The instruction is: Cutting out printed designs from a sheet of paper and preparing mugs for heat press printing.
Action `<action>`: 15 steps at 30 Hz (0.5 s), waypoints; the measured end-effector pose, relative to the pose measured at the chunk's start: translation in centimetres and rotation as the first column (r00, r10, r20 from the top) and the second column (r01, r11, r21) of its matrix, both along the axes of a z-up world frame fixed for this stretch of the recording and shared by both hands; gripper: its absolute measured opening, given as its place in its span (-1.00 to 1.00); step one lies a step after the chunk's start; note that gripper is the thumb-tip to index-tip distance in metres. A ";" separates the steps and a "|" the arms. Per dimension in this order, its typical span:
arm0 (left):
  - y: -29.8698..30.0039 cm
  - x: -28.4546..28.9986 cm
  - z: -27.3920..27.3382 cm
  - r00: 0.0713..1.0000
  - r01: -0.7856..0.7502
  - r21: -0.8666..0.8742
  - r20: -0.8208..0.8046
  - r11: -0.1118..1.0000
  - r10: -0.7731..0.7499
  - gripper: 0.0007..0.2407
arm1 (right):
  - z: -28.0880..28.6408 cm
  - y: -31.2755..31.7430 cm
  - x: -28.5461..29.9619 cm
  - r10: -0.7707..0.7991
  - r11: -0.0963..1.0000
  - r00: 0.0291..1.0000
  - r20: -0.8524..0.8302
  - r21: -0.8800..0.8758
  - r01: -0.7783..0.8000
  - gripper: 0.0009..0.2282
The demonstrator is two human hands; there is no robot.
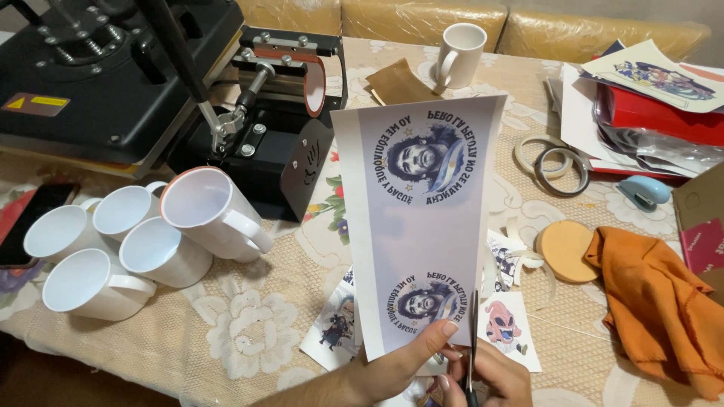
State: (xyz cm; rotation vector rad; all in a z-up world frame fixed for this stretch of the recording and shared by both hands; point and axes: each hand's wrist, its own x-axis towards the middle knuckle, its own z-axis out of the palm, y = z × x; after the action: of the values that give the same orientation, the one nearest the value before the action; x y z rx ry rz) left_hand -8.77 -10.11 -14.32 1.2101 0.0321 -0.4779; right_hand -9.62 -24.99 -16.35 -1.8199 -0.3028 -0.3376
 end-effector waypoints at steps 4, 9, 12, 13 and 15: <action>0.0 0.0 -0.2 0.998 0.052 -0.037 0.035 0.998 -0.051 -0.64 | 0.1 0.0 0.1 0.015 1.000 1.000 0.021 -0.016 -0.014 -0.90; 0.0 0.0 -0.5 0.998 0.044 -0.023 -0.044 0.999 -0.045 -0.64 | 0.5 0.2 -0.1 -0.010 1.000 1.000 0.007 -0.006 0.010 -0.88; 0.0 0.0 -0.6 0.994 0.077 -0.056 -0.067 0.995 -0.081 -0.63 | 0.5 0.2 -0.1 -0.007 1.000 1.000 -0.004 -0.007 0.007 -0.88; -0.1 0.0 -0.7 0.997 0.049 -0.083 -0.054 0.995 -0.054 -0.66 | 0.5 0.2 -0.1 -0.008 1.000 1.000 -0.003 -0.015 0.008 -0.88; -0.2 0.1 -0.8 0.999 0.022 -0.111 -0.042 0.994 -0.027 -0.70 | 0.5 0.0 0.1 -0.010 1.000 1.000 -0.003 -0.023 0.010 -0.88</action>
State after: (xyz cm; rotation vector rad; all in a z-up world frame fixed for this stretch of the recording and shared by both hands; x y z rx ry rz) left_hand -8.66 -10.28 -15.13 1.0924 0.0278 -0.5213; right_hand -9.50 -24.96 -15.87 -1.8450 -0.2966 -0.3392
